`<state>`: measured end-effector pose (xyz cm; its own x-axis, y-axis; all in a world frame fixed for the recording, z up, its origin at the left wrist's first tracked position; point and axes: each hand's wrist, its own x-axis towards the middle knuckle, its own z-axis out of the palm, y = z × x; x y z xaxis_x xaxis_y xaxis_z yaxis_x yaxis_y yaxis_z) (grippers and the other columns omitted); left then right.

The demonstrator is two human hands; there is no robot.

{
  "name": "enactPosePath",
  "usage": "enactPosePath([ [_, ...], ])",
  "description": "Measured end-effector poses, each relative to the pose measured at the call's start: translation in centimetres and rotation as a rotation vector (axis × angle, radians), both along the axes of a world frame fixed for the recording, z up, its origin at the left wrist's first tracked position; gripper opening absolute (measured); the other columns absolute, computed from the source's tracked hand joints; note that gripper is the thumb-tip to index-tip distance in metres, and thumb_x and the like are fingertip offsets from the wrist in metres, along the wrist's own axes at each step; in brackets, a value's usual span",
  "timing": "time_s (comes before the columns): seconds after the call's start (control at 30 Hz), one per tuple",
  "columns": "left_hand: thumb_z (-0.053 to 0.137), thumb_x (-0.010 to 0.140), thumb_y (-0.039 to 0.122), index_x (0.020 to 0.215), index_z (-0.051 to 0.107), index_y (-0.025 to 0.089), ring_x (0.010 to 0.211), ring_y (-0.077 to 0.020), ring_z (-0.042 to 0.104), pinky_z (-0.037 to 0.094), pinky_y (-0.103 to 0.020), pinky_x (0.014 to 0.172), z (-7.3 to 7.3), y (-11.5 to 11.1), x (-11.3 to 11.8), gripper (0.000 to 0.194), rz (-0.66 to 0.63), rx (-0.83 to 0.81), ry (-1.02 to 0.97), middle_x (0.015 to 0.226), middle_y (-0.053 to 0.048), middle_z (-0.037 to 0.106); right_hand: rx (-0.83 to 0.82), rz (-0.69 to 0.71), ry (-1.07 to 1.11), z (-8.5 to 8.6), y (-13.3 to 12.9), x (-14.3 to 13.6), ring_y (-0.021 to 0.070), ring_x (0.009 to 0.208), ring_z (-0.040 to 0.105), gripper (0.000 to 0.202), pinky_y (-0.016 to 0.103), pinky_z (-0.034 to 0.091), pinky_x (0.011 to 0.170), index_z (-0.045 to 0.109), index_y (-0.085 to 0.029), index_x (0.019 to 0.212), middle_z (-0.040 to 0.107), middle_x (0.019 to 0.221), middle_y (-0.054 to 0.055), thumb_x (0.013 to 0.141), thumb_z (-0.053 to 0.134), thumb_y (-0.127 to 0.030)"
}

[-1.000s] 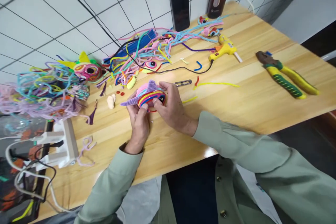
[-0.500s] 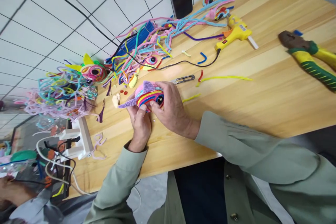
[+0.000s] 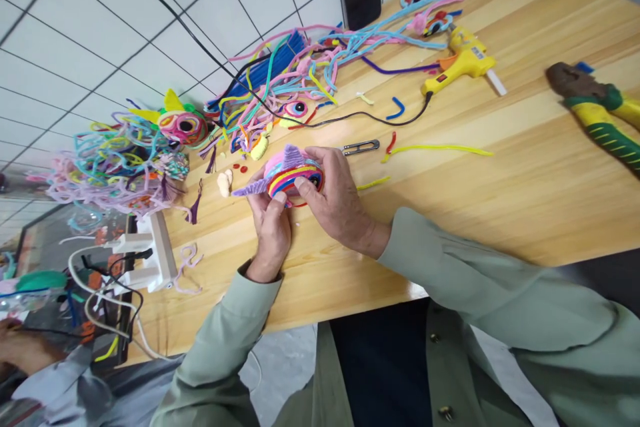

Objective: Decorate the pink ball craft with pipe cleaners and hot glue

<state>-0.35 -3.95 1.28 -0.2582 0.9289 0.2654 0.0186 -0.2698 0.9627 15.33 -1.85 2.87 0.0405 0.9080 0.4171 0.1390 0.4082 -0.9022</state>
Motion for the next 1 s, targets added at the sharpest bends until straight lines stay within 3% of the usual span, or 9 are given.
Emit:
enactPosePath([
  [0.57,0.083,0.101,0.065,0.151,0.061,0.035,0.147,-0.0307,0.068,0.056,-0.051,0.131,-0.9,0.4,0.0,0.063,-0.069,0.022,0.038,0.154,-0.008,0.069,-0.015,0.004,0.024,-0.6,0.9,0.8,0.0336,0.132,0.070,0.037,0.057,0.060,0.120,0.066,-0.027,0.136,0.076,0.137,0.013,0.106,0.073,-0.048],
  [0.8,0.082,0.102,0.072,0.160,0.054,0.036,0.152,-0.0325,0.066,0.055,-0.053,0.132,-1.4,0.3,0.9,0.073,-0.056,0.008,0.045,0.163,-0.011,0.064,-0.075,0.002,0.038,-0.9,1.2,1.5,0.0313,0.128,0.071,0.040,0.055,0.061,0.117,0.068,-0.029,0.134,0.076,0.137,0.011,0.104,0.077,-0.053],
  [1.0,0.082,0.103,0.070,0.157,0.055,0.029,0.157,-0.0362,0.062,0.050,-0.058,0.136,-1.7,0.6,1.9,0.073,0.003,0.061,0.080,0.168,-0.015,0.059,-0.170,0.025,0.070,-0.9,1.5,2.4,0.0290,0.126,0.072,0.048,0.053,0.060,0.115,0.070,-0.027,0.137,0.078,0.138,0.011,0.100,0.081,-0.057],
])
